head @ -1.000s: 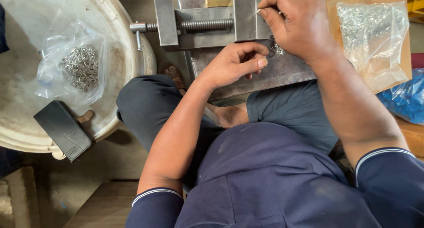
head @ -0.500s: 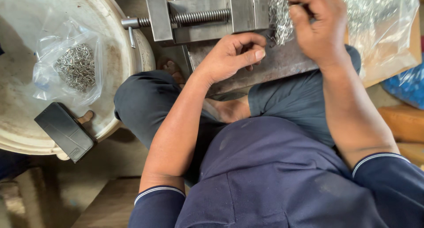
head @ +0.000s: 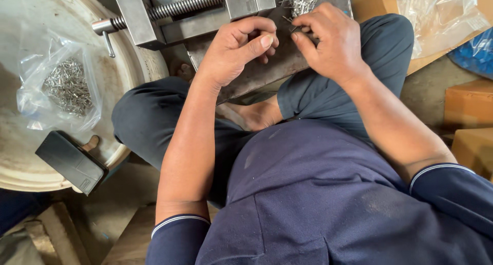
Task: The person sits on the floor and uses a manual screw press to assemble small metal pins. They pick up individual pins from a pile, place them into the press, and tighten the screw mechanism to process them.
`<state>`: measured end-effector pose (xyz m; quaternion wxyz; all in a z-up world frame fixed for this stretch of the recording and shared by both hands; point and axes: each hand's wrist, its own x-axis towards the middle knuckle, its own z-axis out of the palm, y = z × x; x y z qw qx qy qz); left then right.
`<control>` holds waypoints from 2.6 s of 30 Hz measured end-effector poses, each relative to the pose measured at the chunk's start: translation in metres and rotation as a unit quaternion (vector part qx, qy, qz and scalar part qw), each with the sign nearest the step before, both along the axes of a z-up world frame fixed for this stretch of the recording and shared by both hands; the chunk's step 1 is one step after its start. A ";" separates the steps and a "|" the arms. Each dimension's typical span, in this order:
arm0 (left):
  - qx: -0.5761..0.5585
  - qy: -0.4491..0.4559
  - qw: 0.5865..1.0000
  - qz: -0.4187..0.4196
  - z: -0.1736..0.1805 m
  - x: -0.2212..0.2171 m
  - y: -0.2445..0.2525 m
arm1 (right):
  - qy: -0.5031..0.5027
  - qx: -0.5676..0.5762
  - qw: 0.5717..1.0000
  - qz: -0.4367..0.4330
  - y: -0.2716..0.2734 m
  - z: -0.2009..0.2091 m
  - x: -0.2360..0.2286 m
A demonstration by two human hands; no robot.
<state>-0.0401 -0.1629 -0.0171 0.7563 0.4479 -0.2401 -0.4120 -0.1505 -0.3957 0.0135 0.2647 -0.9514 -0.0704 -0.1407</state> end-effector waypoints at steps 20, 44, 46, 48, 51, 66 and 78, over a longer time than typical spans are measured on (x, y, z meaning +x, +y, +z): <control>0.016 -0.035 0.999 0.019 0.002 -0.002 0.001 | 0.050 0.043 0.998 -0.019 0.005 -0.012 0.005; 0.025 -0.067 0.997 0.006 0.004 -0.004 -0.001 | 0.154 0.478 0.865 0.020 0.033 0.005 0.011; 0.006 -0.047 0.999 -0.004 0.004 -0.002 0.000 | 0.111 0.386 0.914 0.056 0.032 0.007 0.014; 0.004 -0.054 0.999 -0.006 0.004 -0.003 -0.001 | 0.075 0.352 0.929 0.087 0.030 0.011 0.017; -0.002 -0.047 0.999 0.007 0.005 -0.001 0.000 | -0.020 0.232 0.969 0.085 0.029 0.021 0.032; 0.033 -0.066 0.997 0.020 0.013 -0.001 0.002 | -0.097 -0.072 0.983 0.137 0.041 0.087 0.096; 0.031 -0.066 0.997 0.030 0.013 -0.001 0.000 | -0.072 0.034 0.986 0.144 0.031 0.068 0.101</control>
